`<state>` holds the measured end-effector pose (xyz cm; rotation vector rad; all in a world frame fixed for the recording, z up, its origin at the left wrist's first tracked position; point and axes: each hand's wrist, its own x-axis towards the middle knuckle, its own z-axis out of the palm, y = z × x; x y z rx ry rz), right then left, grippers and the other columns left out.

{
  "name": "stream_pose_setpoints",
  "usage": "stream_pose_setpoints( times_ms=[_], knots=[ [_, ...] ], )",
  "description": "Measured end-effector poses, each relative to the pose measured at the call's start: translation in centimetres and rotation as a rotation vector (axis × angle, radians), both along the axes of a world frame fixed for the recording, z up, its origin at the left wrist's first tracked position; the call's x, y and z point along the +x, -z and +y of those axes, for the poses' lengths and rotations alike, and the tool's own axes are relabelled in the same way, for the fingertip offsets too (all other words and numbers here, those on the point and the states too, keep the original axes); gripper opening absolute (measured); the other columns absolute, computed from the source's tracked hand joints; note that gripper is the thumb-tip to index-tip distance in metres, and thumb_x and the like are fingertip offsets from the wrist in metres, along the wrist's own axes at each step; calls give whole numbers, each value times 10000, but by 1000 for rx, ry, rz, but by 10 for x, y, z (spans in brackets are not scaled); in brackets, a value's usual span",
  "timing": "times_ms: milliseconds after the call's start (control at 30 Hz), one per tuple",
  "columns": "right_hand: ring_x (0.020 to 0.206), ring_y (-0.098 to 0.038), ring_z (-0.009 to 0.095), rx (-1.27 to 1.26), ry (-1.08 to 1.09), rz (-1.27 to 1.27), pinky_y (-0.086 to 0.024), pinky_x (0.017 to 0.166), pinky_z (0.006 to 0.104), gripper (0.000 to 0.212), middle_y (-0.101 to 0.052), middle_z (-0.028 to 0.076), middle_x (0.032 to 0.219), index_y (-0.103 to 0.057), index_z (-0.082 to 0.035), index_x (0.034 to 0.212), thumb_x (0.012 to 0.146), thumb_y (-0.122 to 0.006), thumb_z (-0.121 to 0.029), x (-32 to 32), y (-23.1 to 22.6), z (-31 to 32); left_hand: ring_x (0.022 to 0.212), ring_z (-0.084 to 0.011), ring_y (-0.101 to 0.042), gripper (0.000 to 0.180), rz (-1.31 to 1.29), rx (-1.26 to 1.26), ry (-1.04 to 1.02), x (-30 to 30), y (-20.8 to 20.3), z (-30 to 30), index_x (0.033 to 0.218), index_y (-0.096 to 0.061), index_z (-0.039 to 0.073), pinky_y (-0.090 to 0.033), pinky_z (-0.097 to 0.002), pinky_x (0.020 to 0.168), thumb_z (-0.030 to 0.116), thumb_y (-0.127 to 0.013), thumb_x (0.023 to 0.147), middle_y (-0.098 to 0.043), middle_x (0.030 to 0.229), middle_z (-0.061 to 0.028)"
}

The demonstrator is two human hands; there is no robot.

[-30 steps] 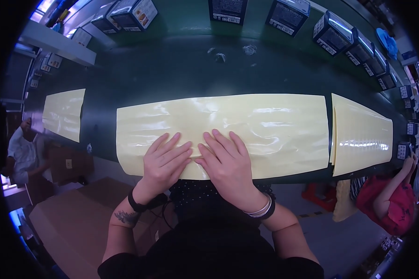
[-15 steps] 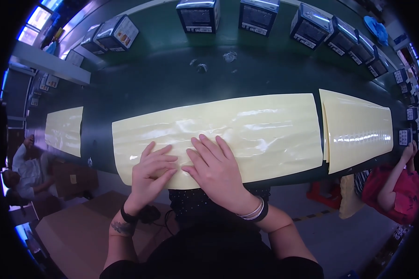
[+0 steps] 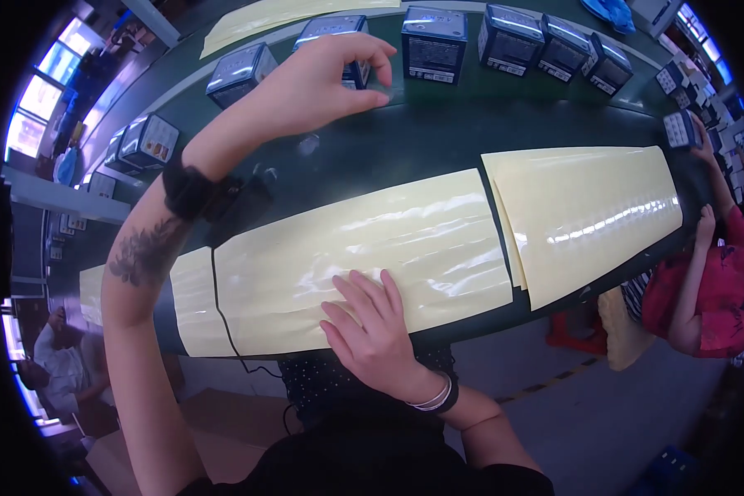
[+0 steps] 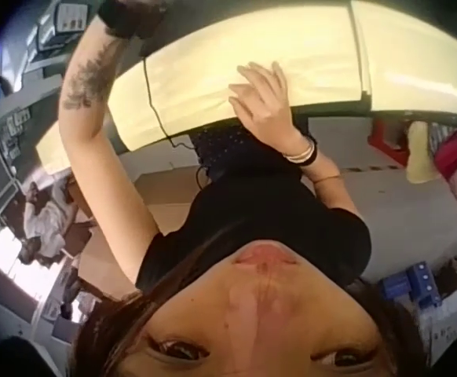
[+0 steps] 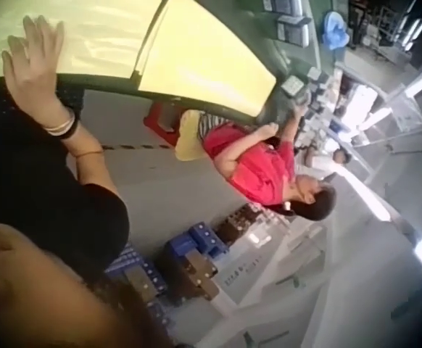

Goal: The person peels stickers from a sheet by hand and applies them to the tops of boxes. After each application, the person presses the sticker down and moves the box along the conveyor belt.

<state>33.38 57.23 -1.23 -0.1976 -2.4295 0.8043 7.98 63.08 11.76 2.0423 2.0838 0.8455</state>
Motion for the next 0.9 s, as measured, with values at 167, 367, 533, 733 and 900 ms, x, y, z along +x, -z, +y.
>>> stream_pose_setpoints(
  times_ms=[167,367,533,733,900],
  knots=[
    [1169,-574,321,54,-42,26,-346,1060,554,227,-621,145,1189,-671,-46,988,799,-723,-161,1,1,-4,1122,-298,-602,152,43,111,-45,-33,38,88,913,-627,35,-461,-368,970,150,-701,846,-659,1177,-123],
    [1150,-586,306,120,-82,26,-401,1021,539,227,-622,139,1182,-666,-46,979,806,-716,-184,3,10,-2,945,-309,-645,179,-6,286,-45,-46,71,120,975,-683,67,-513,-387,851,166,-703,828,-677,984,-152],
    [1150,-586,301,137,-88,21,-412,1013,536,230,-622,138,1182,-664,-44,977,808,-715,-190,3,14,0,937,-321,-643,157,45,333,-110,-47,78,124,976,-684,78,-516,-396,838,158,-689,842,-681,989,-128],
    [1145,-589,300,144,-62,2,-413,1012,536,231,-624,138,1177,-662,-42,978,807,-715,-188,5,15,2,968,-282,-649,171,181,499,-214,-34,87,120,1020,-666,101,-512,-363,879,174,-685,866,-675,1071,-88],
    [1130,-594,300,150,-39,-35,-403,1021,534,241,-629,138,1164,-661,-35,978,799,-719,-186,5,18,-5,967,-284,-637,190,321,480,-222,-42,105,111,1035,-678,114,-509,-363,870,196,-687,863,-661,1074,-83]
  ],
)
